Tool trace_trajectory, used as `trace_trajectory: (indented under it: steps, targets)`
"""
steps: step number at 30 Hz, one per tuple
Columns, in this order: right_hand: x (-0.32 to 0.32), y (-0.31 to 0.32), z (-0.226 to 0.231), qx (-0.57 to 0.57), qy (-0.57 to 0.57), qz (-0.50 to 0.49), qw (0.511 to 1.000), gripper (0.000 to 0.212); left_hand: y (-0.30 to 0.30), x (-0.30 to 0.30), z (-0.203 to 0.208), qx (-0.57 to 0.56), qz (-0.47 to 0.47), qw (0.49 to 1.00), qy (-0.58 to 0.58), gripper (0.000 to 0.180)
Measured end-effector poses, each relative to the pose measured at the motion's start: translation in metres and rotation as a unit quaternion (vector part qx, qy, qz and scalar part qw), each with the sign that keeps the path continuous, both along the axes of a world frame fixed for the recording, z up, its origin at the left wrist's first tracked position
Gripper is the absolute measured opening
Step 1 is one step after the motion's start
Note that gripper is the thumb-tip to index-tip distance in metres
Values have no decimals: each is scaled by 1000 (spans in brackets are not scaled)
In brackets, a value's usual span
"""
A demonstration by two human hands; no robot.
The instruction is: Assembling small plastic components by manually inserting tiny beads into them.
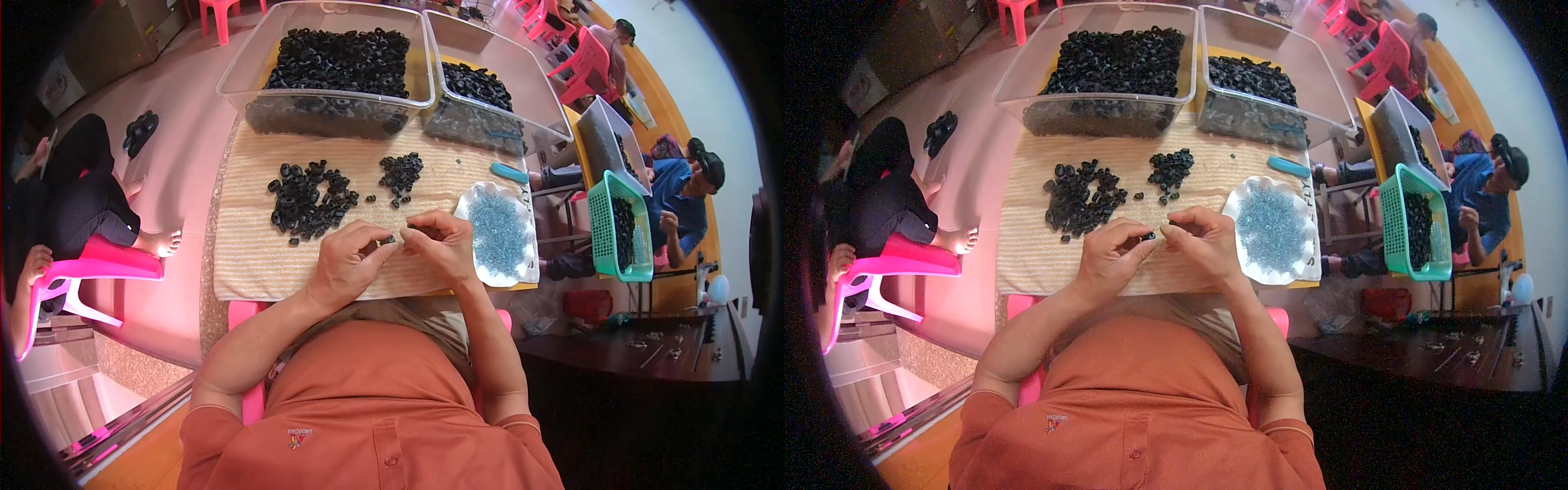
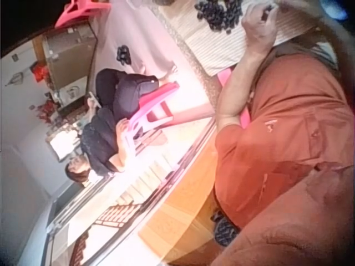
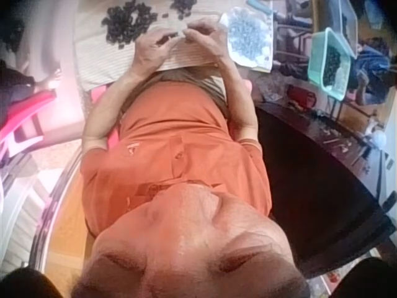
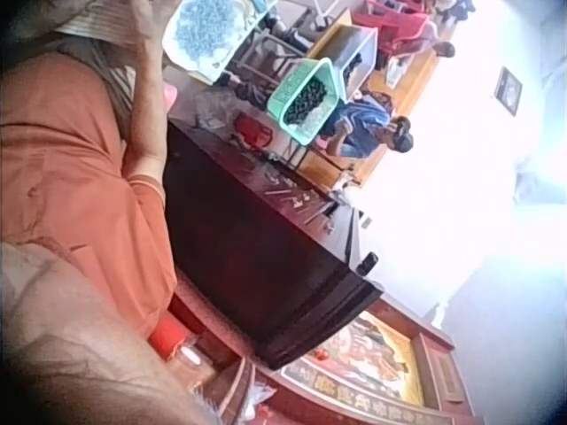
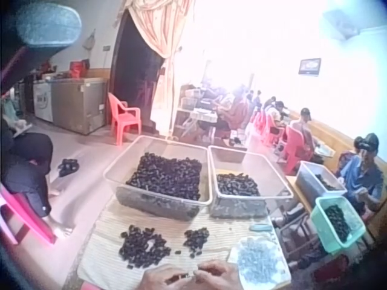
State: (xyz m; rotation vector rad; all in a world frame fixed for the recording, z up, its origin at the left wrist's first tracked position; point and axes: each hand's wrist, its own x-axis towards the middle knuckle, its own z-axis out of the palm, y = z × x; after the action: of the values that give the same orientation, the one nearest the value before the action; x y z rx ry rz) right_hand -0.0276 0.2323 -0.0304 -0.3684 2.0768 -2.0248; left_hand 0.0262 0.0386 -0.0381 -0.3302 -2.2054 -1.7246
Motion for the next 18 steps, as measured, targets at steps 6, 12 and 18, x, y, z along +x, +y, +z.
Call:
trace_trajectory:
  steps: [6,12,18]
  targets:
    - [3,-2,-5,-2,11,-17,1000,18,-1,-1,2,-14,-3,1000,7,17]
    - [6,0,2,-11,-20,11,1000,23,0,0,4,0,0,1000,-27,19]
    - [13,-2,0,6,17,29,999,21,-2,-1,1,-4,1,1000,-31,19]
